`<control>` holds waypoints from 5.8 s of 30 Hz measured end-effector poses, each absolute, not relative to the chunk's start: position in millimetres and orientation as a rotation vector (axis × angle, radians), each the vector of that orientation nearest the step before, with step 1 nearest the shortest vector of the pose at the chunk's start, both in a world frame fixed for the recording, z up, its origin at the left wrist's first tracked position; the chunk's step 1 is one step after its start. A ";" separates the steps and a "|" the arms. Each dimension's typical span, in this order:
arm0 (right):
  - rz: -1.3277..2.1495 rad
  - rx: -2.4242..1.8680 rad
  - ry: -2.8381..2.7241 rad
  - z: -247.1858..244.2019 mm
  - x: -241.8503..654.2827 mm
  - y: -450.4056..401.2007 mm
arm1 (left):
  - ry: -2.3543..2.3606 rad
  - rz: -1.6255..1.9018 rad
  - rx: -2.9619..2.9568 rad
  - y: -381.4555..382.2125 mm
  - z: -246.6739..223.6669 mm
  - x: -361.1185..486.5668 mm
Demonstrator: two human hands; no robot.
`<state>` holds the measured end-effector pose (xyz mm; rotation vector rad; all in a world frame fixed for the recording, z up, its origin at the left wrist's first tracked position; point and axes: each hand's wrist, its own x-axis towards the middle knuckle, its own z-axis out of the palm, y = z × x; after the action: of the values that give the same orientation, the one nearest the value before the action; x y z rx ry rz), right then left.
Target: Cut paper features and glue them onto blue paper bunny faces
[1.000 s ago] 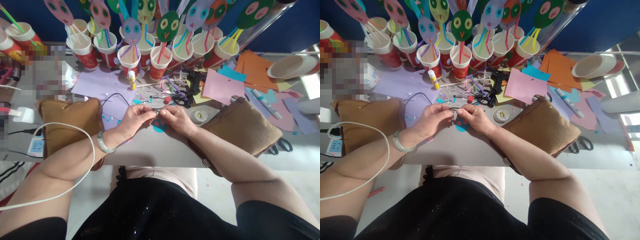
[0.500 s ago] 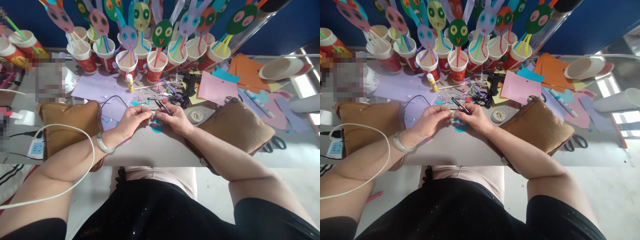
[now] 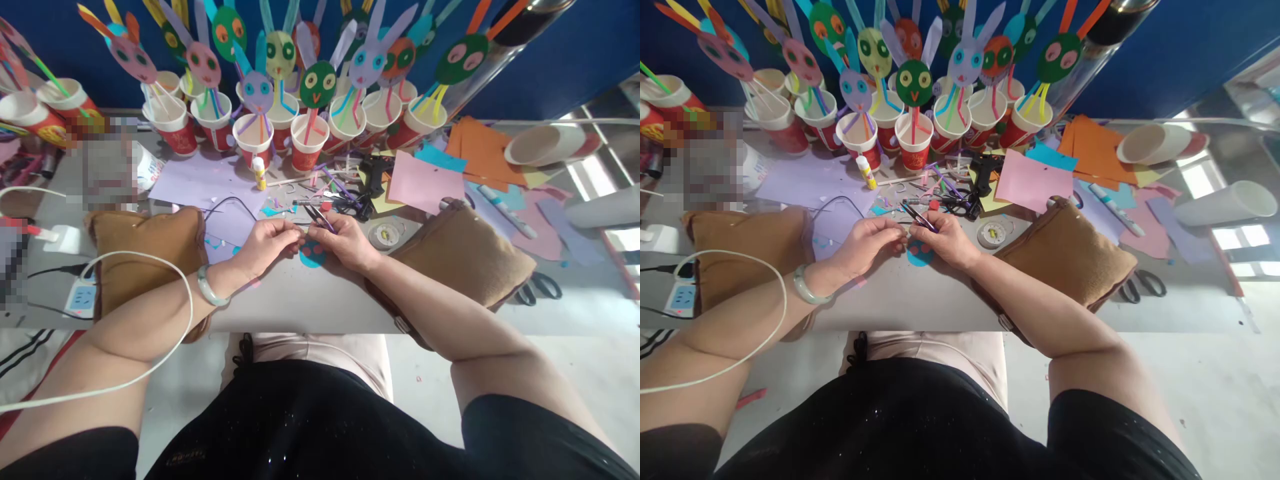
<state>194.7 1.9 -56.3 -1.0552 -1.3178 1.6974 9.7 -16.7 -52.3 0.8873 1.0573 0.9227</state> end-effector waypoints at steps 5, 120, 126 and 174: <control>1.675 -1.041 -1.321 -57.7 194.6 1.4 | 1.062 0.909 0.957 -16.4 -51.3 8.7; 0.399 -1.065 -2.449 -35.4 227.2 -11.3 | 1.013 1.047 1.343 -9.4 -56.2 0.4; 0.444 -0.941 -2.143 -68.7 217.7 -5.5 | 1.051 1.039 1.358 -12.1 -56.3 0.7; 0.612 -1.103 -2.009 -66.1 221.1 -8.3 | 1.126 0.949 1.396 -18.1 -48.1 1.2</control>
<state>221.1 -8.3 -66.1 -1.1033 -2.0086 0.6122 1.2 -18.1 -48.1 1.3962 1.1264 0.9490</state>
